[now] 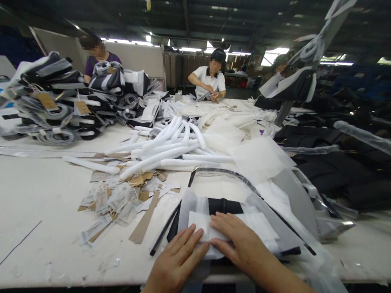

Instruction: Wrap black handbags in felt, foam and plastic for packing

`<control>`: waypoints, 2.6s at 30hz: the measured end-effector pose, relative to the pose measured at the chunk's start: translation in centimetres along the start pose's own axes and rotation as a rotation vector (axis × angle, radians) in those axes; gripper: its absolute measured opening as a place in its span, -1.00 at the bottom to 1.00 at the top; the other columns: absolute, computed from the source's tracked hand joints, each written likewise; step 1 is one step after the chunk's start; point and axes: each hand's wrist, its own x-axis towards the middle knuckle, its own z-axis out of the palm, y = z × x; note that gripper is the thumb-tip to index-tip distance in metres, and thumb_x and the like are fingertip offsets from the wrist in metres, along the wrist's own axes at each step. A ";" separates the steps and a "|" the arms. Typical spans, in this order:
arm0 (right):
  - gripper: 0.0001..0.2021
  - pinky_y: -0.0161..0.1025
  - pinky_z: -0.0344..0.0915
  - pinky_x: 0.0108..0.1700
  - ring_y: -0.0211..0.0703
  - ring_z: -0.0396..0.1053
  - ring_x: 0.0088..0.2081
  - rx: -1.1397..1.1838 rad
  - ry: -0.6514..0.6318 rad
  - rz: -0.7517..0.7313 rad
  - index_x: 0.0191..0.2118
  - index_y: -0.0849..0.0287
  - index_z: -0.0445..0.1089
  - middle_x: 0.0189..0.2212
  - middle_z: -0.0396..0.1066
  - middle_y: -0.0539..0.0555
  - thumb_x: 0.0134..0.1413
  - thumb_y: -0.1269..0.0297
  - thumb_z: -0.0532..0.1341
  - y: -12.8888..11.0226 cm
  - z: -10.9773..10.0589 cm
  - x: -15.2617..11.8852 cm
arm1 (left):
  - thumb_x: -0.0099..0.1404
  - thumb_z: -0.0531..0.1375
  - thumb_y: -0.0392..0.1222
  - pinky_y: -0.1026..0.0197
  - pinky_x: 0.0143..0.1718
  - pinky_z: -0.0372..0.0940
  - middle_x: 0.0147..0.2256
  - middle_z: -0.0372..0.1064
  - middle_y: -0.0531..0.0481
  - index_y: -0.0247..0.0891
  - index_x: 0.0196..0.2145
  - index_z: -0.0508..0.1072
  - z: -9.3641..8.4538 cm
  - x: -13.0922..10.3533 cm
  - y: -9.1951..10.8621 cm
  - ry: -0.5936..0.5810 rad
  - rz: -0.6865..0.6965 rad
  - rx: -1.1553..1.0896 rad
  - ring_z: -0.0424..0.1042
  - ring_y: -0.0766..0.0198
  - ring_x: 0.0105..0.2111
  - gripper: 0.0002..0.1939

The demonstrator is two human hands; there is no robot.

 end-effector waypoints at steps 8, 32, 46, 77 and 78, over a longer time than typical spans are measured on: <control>-0.76 -0.04 0.33 0.21 -0.06 0.40 0.12 -0.094 0.314 -0.325 0.04 0.26 0.45 0.00 0.52 0.19 0.33 0.44 0.16 -3.0 -0.5 -3.2 | 0.51 -0.11 -0.35 0.03 0.15 0.37 0.16 0.39 -0.10 -0.26 0.21 0.35 -0.2 -0.1 -0.3 -0.026 0.012 0.008 0.27 0.13 0.24 -0.58; -0.80 -0.21 0.26 0.25 -0.23 0.56 -0.12 0.023 0.405 -0.526 -0.14 0.28 0.53 -0.20 0.61 0.08 0.37 0.42 0.13 -6.8 7.4 -8.0 | 0.49 -0.05 -0.39 -0.04 0.16 0.37 0.18 0.37 -0.08 -0.28 0.24 0.29 -0.2 0.1 0.3 -0.049 -0.031 -0.024 0.27 0.11 0.25 -0.58; -0.72 -0.36 0.25 0.20 -0.30 0.57 -0.14 0.101 0.450 -0.475 -0.12 0.24 0.51 -0.22 0.62 0.02 0.45 0.32 0.04 -7.8 3.1 -7.2 | 0.51 -0.07 -0.37 0.04 0.15 0.36 0.12 0.43 -0.08 -0.28 0.19 0.36 -0.1 0.5 0.6 0.002 -0.011 -0.005 0.36 0.17 0.18 -0.60; -0.84 -0.30 0.12 -0.45 -0.14 0.43 -0.49 0.079 -0.164 0.439 -0.12 0.15 0.37 -0.57 0.46 -0.08 0.19 0.30 0.27 -1.4 0.5 6.3 | 0.31 0.11 -0.23 0.25 -0.20 0.52 -0.22 0.54 -0.15 -0.26 0.01 0.48 1.2 0.4 1.1 0.086 -0.192 -0.014 0.58 0.19 -0.26 -0.66; -0.74 -0.31 0.14 -0.44 -0.12 0.45 -0.49 0.087 -0.193 0.447 -0.01 0.15 0.33 -0.61 0.45 -0.09 0.19 0.31 0.27 -1.2 0.4 6.7 | 0.33 0.11 -0.19 0.28 -0.28 0.52 -0.25 0.54 -0.14 -0.25 -0.01 0.50 1.5 0.5 1.1 0.083 -0.202 0.017 0.58 0.21 -0.32 -0.69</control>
